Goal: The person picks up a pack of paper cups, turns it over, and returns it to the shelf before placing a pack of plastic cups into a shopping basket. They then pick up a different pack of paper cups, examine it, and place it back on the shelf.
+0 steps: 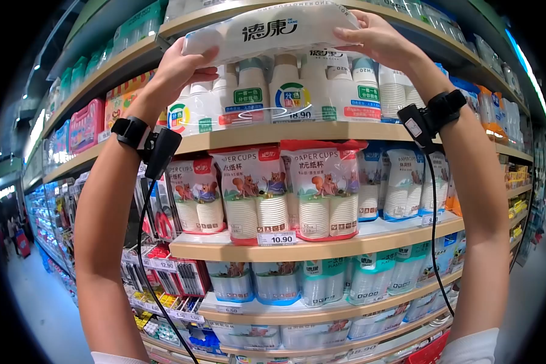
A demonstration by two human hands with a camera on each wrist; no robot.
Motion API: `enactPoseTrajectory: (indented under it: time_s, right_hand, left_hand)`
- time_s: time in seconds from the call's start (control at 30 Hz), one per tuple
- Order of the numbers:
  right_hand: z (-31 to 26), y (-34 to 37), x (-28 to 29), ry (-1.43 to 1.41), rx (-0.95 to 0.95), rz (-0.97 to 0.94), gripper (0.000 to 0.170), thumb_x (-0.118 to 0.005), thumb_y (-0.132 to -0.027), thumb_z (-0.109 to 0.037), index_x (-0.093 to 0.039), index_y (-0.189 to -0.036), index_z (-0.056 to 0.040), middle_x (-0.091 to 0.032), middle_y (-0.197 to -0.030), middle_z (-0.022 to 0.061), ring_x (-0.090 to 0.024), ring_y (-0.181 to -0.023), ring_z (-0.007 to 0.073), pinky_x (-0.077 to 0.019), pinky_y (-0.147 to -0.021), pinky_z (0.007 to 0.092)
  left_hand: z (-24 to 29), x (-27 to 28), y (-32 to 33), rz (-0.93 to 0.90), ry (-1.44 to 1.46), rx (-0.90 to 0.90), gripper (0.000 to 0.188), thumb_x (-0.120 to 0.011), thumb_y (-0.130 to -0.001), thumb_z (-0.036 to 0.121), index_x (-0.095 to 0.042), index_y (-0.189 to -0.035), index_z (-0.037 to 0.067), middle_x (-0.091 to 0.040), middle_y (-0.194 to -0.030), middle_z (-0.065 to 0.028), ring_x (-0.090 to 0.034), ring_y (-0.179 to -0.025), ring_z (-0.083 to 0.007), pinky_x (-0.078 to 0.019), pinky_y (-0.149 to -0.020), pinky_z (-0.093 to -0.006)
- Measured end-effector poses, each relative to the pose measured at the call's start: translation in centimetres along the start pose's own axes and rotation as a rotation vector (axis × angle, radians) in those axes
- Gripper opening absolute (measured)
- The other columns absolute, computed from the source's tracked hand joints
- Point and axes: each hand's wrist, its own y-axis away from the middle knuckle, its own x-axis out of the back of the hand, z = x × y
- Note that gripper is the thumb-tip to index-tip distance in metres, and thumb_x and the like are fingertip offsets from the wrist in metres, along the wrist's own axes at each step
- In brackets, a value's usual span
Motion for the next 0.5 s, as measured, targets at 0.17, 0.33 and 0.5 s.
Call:
enactPoseTrajectory:
  time_s: [0.17,0.33,0.5]
  right_hand:
    - [0.3,-2.6,-2.2,-0.02,-0.053,0.465,0.044,-0.065,-0.093,-0.019,-0.047,-0.126,0.0024,-0.058,-0.115,0.0159,-0.066,-0.098,0.0217,-0.0564,-0.087,0.0308]
    - [0.4,-4.3,-4.3,0.134,-0.015,0.616,0.035,-0.058,-0.097,-0.019,-0.049,-0.125,-0.0008,-0.062,-0.104,0.0134,-0.07,-0.084,0.0197,-0.0571,-0.075,0.0268]
    - [4.0,-6.0,-4.7,0.544,0.147,0.562,0.037,-0.048,-0.1,-0.026,-0.054,-0.126,-0.0004,-0.057,-0.118,0.0176,-0.066,-0.099,0.0292,-0.0534,-0.085,0.0345]
  left_hand:
    - [-0.6,-0.4,-2.7,0.244,0.254,-0.059,0.06,-0.062,-0.094,0.022,-0.025,-0.137,0.003,-0.054,-0.116,-0.0239,-0.066,-0.092,-0.0279,-0.06,-0.079,-0.0357]
    - [-3.2,-1.5,-4.5,0.319,0.262,-0.252,0.05,-0.051,-0.097,0.017,-0.026,-0.14,0.01,-0.049,-0.119,-0.0279,-0.067,-0.088,-0.0302,-0.0586,-0.076,-0.0378]
    - [-5.3,-1.7,-5.4,0.871,-0.72,-0.448,0.046,-0.059,-0.094,0.023,-0.039,-0.135,0.016,-0.049,-0.113,-0.0222,-0.062,-0.091,-0.0334,-0.0519,-0.079,-0.0392]
